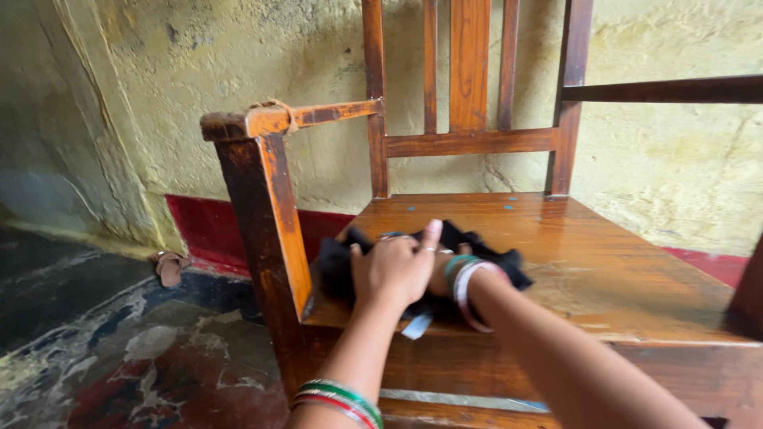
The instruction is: The person wipes a wooden chair with a black cloth, cleaning the seat, legs, armrests, and backrest. The person moves around the chair to reach different parts and continues wiping until the end of the clip.
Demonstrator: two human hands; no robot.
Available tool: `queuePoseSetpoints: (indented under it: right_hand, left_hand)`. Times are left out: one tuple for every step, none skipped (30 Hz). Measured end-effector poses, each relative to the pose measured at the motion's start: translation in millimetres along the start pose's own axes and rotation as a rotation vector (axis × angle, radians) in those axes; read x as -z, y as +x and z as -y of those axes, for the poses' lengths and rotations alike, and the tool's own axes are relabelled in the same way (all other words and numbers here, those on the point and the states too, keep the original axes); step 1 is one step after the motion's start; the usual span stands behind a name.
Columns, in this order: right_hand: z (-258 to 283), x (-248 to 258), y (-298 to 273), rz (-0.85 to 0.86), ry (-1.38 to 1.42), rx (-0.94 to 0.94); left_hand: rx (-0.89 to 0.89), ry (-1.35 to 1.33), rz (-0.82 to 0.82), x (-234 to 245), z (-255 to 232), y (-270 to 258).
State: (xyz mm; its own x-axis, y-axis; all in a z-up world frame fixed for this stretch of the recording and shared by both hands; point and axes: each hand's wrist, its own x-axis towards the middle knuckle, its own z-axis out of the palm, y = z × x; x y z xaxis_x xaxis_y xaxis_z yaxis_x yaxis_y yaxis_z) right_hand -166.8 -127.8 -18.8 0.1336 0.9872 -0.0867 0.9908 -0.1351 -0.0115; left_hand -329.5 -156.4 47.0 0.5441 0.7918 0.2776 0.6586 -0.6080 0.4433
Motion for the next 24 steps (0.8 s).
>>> queuePoseSetpoints:
  right_hand:
    - [-25.3, -7.6, 3.1, -0.004, -0.032, 0.017]
    - [-56.2, -16.7, 5.4, -0.013, -0.072, 0.028]
    - [-91.0, -27.0, 6.8, -0.021, -0.114, 0.035]
    - [-132.3, -35.1, 3.7, -0.038, -0.184, 0.049]
    - [-176.7, -43.2, -5.7, -0.057, -0.270, 0.061]
    - [-219.1, -49.6, -18.3, -0.080, -0.366, 0.070]
    - [-258.5, -54.5, -37.6, -0.076, -0.430, 0.028]
    - [-292.7, -55.1, -60.7, -0.057, -0.471, -0.035]
    - [-316.3, -54.7, -84.6, 0.002, -0.454, -0.161]
    - [-328.8, -53.9, -109.8, 0.062, -0.435, -0.283]
    - [-325.2, -53.7, -120.3, 0.073, -0.432, -0.317]
    - [-311.8, -51.3, -124.4, 0.085, -0.431, -0.345]
    - [-293.2, -45.7, -129.6, 0.097, -0.430, -0.373]
    - [-270.2, -37.9, -135.3, 0.102, -0.461, -0.344]
    - [-243.8, -27.4, -142.6, 0.121, -0.478, -0.334]
    - [-213.5, -16.7, -149.2, 0.148, -0.479, -0.327]
    - [-181.5, -7.0, -158.7, 0.195, -0.487, -0.319]
    - [-150.4, 1.1, -170.3, 0.245, -0.491, -0.318]
    - [-120.1, 9.3, -176.7, 0.255, -0.468, -0.316]
    - [-90.4, 16.5, -178.0, 0.187, -0.379, -0.318]
    - [-61.0, 18.4, -175.4, 0.045, -0.191, -0.321]
    - [-33.5, 20.0, -165.2, -0.104, -0.002, -0.326]
    - [-10.5, 21.7, -155.5, -0.117, -0.010, -0.279]
    - [8.2, 22.8, -145.6, -0.128, -0.022, -0.231]
  left_hand:
    - [-0.048, 0.016, -0.017, -7.7, -7.6, -1.5]
    - [-0.100, 0.033, -0.035, -15.9, -13.9, -1.1]
    - [-0.139, 0.030, -0.068, -24.3, -18.3, 0.3]
    - [-0.182, 0.026, -0.101, -31.9, -22.4, 2.6]
    - [-0.225, 0.023, -0.134, -38.0, -24.5, 5.1]
    - [-0.218, 0.013, -0.123, -42.5, -25.5, 7.7]
    - [-0.212, 0.004, -0.112, -45.5, -26.9, 10.2]
    - [-0.202, -0.004, -0.096, -47.9, -29.5, 11.7]
    - [-0.184, -0.027, -0.071, -49.1, -32.7, 13.4]
    - [-0.162, -0.050, -0.045, -49.9, -33.2, 13.5]
    - [-0.141, -0.072, -0.018, -50.3, -33.0, 13.4]
    - [-0.134, -0.082, 0.003, -50.4, -31.7, 13.4]
    - [-0.128, -0.092, 0.024, -51.2, -31.5, 14.2]
    - [-0.119, -0.099, 0.046, -52.9, -29.7, 14.9]
    - [-0.138, -0.116, 0.037, -54.9, -27.6, 16.5]
    - [-0.156, -0.133, 0.030, -57.3, -25.9, 19.0]
    - [-0.174, -0.150, 0.023, -59.8, -24.3, 21.0]
    - [-0.160, -0.196, 0.051, -61.6, -24.6, 23.9]
    - [-0.145, -0.242, 0.078, -61.4, -24.6, 27.1]
    - [-0.135, -0.285, 0.105, -59.9, -23.4, 27.2]
    - [-0.178, -0.348, 0.031, -57.5, -20.7, 24.6]
    - [-0.226, -0.408, -0.045, -52.0, -20.0, 23.6]
    - [-0.274, -0.469, -0.121, -45.8, -22.2, 22.2]
    - [-0.287, -0.337, -0.167, -40.0, -27.4, 20.7]
